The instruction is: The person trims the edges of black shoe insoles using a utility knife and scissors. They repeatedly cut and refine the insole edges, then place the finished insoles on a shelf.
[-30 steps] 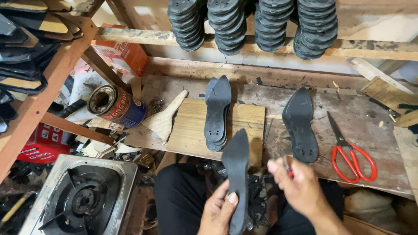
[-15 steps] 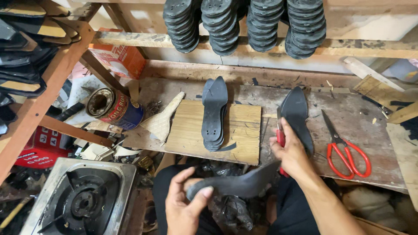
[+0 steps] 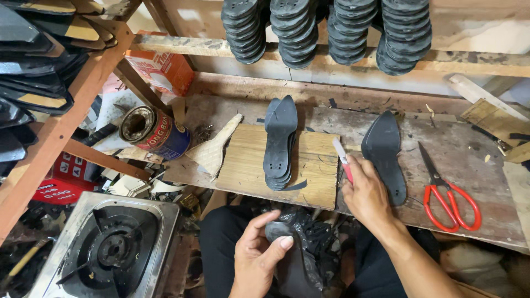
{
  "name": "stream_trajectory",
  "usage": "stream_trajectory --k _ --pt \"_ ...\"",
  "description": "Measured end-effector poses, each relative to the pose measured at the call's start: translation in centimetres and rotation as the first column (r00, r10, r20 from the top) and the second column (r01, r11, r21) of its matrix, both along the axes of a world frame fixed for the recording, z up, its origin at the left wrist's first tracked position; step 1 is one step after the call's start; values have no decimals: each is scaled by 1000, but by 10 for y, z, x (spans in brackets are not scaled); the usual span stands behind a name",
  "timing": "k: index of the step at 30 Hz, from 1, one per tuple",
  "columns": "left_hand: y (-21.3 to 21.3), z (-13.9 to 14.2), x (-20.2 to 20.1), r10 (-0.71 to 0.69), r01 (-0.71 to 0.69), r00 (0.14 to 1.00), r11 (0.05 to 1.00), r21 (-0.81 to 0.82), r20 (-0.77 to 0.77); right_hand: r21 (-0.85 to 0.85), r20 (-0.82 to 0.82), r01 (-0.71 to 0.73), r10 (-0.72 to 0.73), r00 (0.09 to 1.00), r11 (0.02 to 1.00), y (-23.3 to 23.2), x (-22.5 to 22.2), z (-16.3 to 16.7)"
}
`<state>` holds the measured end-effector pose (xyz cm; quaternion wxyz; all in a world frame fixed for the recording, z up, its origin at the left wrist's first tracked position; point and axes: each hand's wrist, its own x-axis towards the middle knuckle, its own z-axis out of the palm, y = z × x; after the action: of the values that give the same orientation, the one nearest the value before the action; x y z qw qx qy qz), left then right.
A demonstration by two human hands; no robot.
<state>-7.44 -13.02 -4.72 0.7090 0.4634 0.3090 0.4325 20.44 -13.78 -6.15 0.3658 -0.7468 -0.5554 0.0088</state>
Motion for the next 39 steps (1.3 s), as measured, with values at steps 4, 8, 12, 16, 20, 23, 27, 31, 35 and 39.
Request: stream_trajectory --k 4,8,12,16,20,23,27,31,35,39 --pt "3 7 1 -45 45 999 998 -33 8 -14 66 -25 26 997 1000 -1 1 -1" --pt "12 27 -2 -101 103 990 994 19 -103 -196 5 -29 30 1000 980 2 -1 -3" --pt "28 66 -8 59 52 955 931 361 -291 -52 138 -69 76 988 996 2 -4 0" --pt "54 106 0 101 -85 995 768 635 11 26 170 -70 65 983 997 0 -8 5" --pt "103 117 22 203 3 974 439 899 -103 25 174 -49 44 984 999 1 -11 11" --pt "135 99 38 213 124 955 341 932 -205 13 170 -36 33 985 999 2 -13 13" --pt "156 59 47 137 309 913 379 872 -383 85 195 -56 39 980 995 1 -13 14" --pt "152 34 34 68 417 867 446 792 -494 90 189 -53 35 981 994 2 -12 13" --pt "144 35 28 50 455 841 473 754 -539 29 164 -19 14 986 999 2 -14 15" --pt "126 44 25 175 365 861 442 819 -478 121 -48 -41 48 998 992 -10 -10 24"
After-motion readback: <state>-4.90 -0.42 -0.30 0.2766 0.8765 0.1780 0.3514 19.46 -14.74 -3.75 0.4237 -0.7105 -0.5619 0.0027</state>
